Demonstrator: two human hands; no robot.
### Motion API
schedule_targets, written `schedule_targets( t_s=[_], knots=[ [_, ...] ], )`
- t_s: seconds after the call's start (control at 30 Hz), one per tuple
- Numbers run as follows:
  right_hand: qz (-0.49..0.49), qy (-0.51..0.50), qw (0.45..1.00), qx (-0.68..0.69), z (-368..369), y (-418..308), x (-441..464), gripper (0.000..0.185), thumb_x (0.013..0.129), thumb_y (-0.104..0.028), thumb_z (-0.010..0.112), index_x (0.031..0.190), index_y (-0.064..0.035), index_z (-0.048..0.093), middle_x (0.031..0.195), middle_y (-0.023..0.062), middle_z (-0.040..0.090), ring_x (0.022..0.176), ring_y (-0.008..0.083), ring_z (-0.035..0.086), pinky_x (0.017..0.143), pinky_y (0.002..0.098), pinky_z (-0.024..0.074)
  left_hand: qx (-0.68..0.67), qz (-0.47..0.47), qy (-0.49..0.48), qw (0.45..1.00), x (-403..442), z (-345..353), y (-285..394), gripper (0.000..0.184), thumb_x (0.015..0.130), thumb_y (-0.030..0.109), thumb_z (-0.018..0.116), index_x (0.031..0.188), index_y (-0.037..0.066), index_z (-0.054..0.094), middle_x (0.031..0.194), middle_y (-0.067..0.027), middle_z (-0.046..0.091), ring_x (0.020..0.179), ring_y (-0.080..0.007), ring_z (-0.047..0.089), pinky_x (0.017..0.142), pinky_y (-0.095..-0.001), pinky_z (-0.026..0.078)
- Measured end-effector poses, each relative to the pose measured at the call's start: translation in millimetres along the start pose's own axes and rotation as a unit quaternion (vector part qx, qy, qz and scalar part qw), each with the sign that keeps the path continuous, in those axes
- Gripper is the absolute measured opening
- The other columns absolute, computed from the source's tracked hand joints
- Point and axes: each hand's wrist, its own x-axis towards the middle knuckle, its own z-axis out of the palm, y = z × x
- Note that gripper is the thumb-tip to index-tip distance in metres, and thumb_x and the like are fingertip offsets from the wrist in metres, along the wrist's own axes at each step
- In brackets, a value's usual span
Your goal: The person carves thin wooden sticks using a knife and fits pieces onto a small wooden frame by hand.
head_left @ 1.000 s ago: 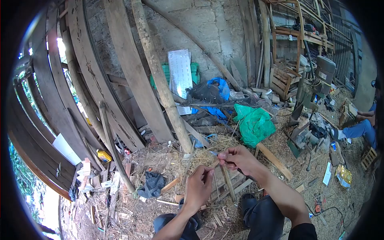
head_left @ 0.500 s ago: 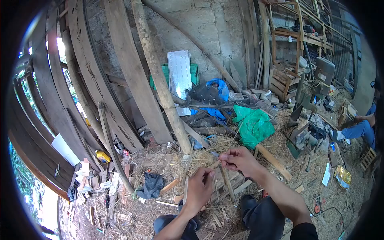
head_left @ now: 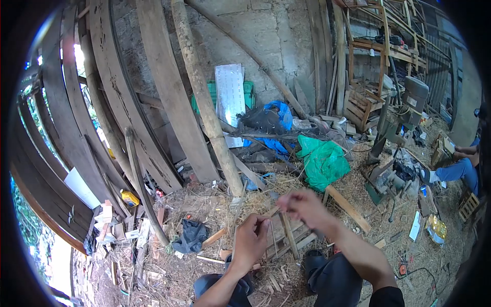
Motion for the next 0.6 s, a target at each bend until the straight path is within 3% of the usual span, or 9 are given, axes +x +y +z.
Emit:
schedule_targets(
  t_s=[0.03, 0.1, 0.13, 0.23, 0.33, 0.4, 0.47, 0.53, 0.6],
  knots=[
    [-0.032, 0.045, 0.998, 0.042, -18, 0, 7, 0.019, 0.09, -0.017, 0.064, 0.091, 0.0011, 0.063, 0.069, 0.0015, 0.058, 0.049, 0.0049, 0.04, 0.044, 0.0201, 0.0297, 0.002, -0.003, -0.003, 1.0, -2, 0, 1, 0.009, 0.09, 0.004, 0.057, 0.092, -0.005, 0.059, 0.074, -0.0087, 0.062, 0.068, -0.0089, 0.057, 0.063, -0.0253, 0.048],
    [-0.063, 0.113, 0.988, 0.081, -20, -6, 4, 0.02, 0.09, -0.018, 0.063, 0.091, 0.0016, 0.062, 0.068, 0.0009, 0.056, 0.05, 0.0044, 0.04, 0.044, 0.0199, 0.0282, 0.027, 0.011, 0.005, 1.0, -2, 3, 4, 0.007, 0.088, 0.005, 0.06, 0.089, -0.002, 0.058, 0.071, -0.0145, 0.061, 0.059, -0.0181, 0.057, 0.057, -0.03, 0.045],
    [-0.066, 0.112, 0.989, 0.077, -12, -8, 1, 0.02, 0.09, -0.018, 0.063, 0.091, 0.0016, 0.062, 0.068, 0.0009, 0.056, 0.05, 0.0044, 0.04, 0.044, 0.0199, 0.0282, 0.025, 0.013, 0.009, 1.0, -1, 2, 4, 0.007, 0.088, 0.005, 0.06, 0.089, -0.002, 0.058, 0.071, -0.0145, 0.061, 0.059, -0.0181, 0.057, 0.057, -0.03, 0.045],
    [0.004, -0.063, 0.996, 0.057, 3, 5, -5, 0.022, 0.091, -0.022, 0.062, 0.084, -0.0013, 0.063, 0.069, -0.0009, 0.057, 0.05, 0.0034, 0.04, 0.043, 0.0204, 0.0284, 0.027, -0.02, -0.003, 0.999, -2, 3, 2, 0.008, 0.087, 0.005, 0.061, 0.089, -0.002, 0.058, 0.072, -0.0151, 0.061, 0.062, -0.0191, 0.059, 0.059, -0.0305, 0.047],
    [0.004, 0.028, 0.997, 0.071, -13, 0, 0, 0.023, 0.091, -0.023, 0.063, 0.085, -0.0006, 0.063, 0.071, 0.0006, 0.058, 0.051, 0.0041, 0.041, 0.043, 0.0204, 0.0284, 0.032, 0.001, 0.002, 0.999, -2, 5, 0, 0.008, 0.087, 0.005, 0.061, 0.089, -0.002, 0.058, 0.074, -0.0153, 0.062, 0.063, -0.02, 0.06, 0.059, -0.031, 0.047],
    [-0.005, 0.008, 0.996, 0.085, -12, -2, 2, 0.023, 0.09, -0.022, 0.063, 0.086, 0.0006, 0.063, 0.072, 0.0023, 0.059, 0.051, 0.0048, 0.042, 0.043, 0.0204, 0.029, 0.076, 0.054, 0.011, 0.996, 0, 9, 1, 0.008, 0.089, 0.004, 0.059, 0.091, -0.004, 0.059, 0.072, -0.0094, 0.062, 0.065, -0.0094, 0.058, 0.058, -0.0256, 0.047],
    [0.017, 0.031, 0.996, 0.08, -3, 0, -2, 0.023, 0.09, -0.021, 0.063, 0.086, 0.0016, 0.063, 0.072, 0.0034, 0.06, 0.051, 0.0051, 0.042, 0.043, 0.0207, 0.0288, 0.053, 0.019, 0.005, 0.998, -1, 4, 4, 0.008, 0.089, 0.004, 0.059, 0.09, -0.004, 0.059, 0.072, -0.0092, 0.062, 0.065, -0.0091, 0.058, 0.058, -0.0256, 0.047],
    [0.02, -0.028, 0.998, 0.053, -9, 7, 1, 0.022, 0.089, -0.02, 0.064, 0.085, 0.0018, 0.062, 0.073, 0.0045, 0.06, 0.05, 0.0055, 0.042, 0.042, 0.021, 0.0291, 0.035, -0.014, -0.01, 0.999, 0, 2, 4, 0.008, 0.09, 0.004, 0.059, 0.09, -0.004, 0.059, 0.073, -0.009, 0.062, 0.065, -0.0088, 0.058, 0.059, -0.0256, 0.047],
    [-0.017, 0.077, 0.994, 0.08, -21, 10, 10, 0.022, 0.089, -0.02, 0.064, 0.085, 0.0011, 0.062, 0.073, 0.0043, 0.06, 0.049, 0.0052, 0.042, 0.042, 0.0209, 0.0291, 0.007, 0.006, -0.001, 1.0, -1, 1, 1, 0.009, 0.089, 0.004, 0.059, 0.09, -0.004, 0.059, 0.073, -0.0085, 0.062, 0.066, -0.0084, 0.058, 0.058, -0.0264, 0.047]
  ],
)
